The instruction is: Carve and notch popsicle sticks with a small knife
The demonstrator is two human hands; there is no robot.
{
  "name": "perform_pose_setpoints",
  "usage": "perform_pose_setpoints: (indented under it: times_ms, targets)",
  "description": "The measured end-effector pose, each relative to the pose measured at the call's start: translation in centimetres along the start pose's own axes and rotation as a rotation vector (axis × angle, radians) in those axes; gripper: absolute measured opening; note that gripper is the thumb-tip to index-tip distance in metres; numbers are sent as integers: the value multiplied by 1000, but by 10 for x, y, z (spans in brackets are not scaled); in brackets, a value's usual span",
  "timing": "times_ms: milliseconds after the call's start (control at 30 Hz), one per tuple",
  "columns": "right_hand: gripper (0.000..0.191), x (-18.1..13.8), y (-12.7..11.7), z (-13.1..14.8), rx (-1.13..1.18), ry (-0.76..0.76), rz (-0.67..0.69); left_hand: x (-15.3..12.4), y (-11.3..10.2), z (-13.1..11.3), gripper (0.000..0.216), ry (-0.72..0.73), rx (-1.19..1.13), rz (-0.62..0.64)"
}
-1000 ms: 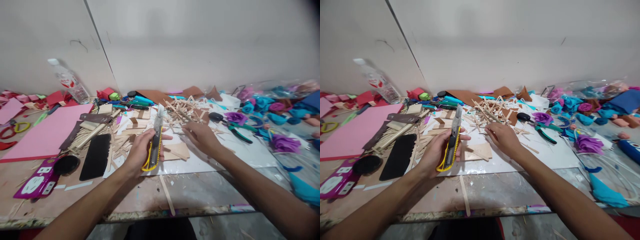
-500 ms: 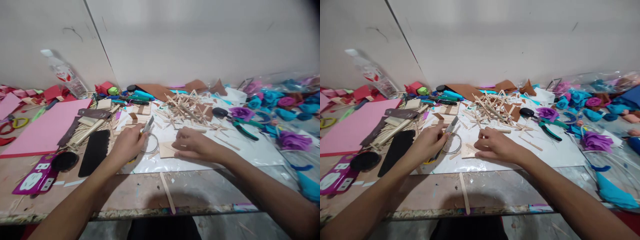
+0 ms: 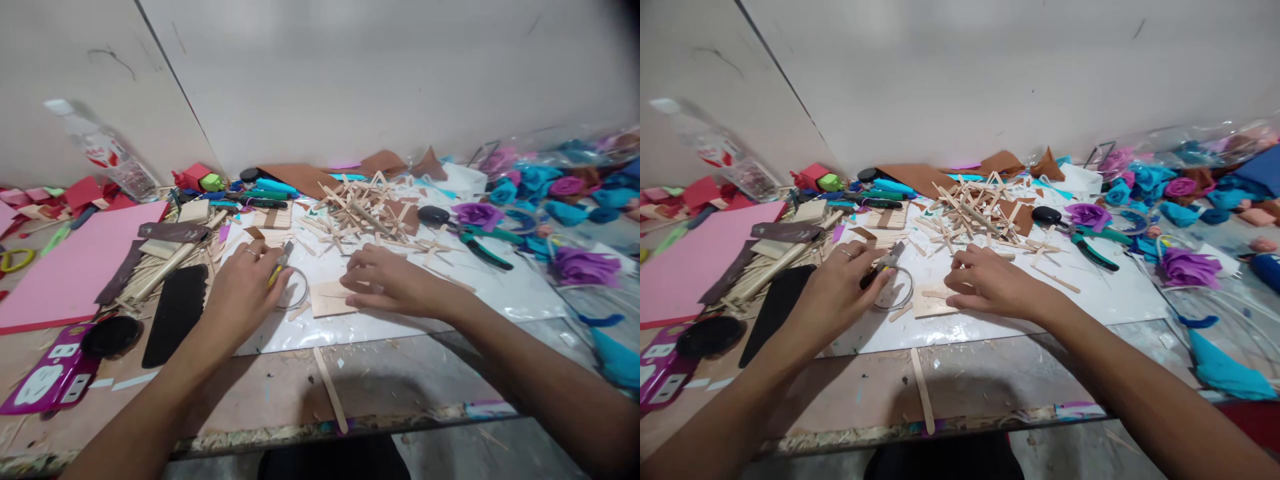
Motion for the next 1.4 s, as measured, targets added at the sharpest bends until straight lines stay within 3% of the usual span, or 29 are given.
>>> perform_pose_setpoints:
  times_ms: [67, 167, 300, 400, 567, 767, 833, 933, 1033, 1133, 1200, 1300, 1400]
  targets:
    - [26, 0, 1, 2, 0, 20, 46, 0, -1, -16, 31, 116, -75, -83]
    - [26, -1, 3, 5, -1, 8, 75, -2, 11, -53, 27, 309, -181, -61]
    - [29, 1, -10, -7, -44, -14, -154, -8, 28, -102, 32, 454, -87, 3]
    - [27, 4, -20, -34, -152, 83, -274, -13, 37, -120, 41, 499, -70, 38]
    - [16, 4, -31, -64, -212, 197, -259, -13, 41, -113, 53, 457, -104, 20]
    - [15, -8, -67, -71, -117, 337, -508, -11, 40, -109, 51, 459, -127, -41]
    - [15, -5, -57, -69, -132, 323, -413, -11, 39, -110, 47, 474, -153, -57]
    - [17, 3, -24, -66, -196, 298, -167, -12, 37, -110, 38, 491, -196, -86]
    - [18, 6, -6, -63, -208, 301, -96, -13, 36, -111, 27, 511, -239, -110]
    - [22, 5, -9, -58, -200, 277, -66, -12, 35, -110, 13, 517, -310, -104]
    - [23, 3, -23, -54, -174, 247, -93, -12, 34, -109, 6, 508, -361, -113]
    - [20, -2, -51, -54, -84, 225, -268, -12, 33, -106, 9, 510, -390, -146]
    - [20, -2, -60, -61, -24, 271, -333, -13, 34, -104, 6, 516, -380, -148]
Point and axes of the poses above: each hand's wrist, its own x-axis towards the middle knuckle, its own y-axis out of the palm, z = x × y, the point moved 6 cm from there along x, towards the middle knuckle, and after that the axes turned 15 degrees about y, right-handed, at the moved point
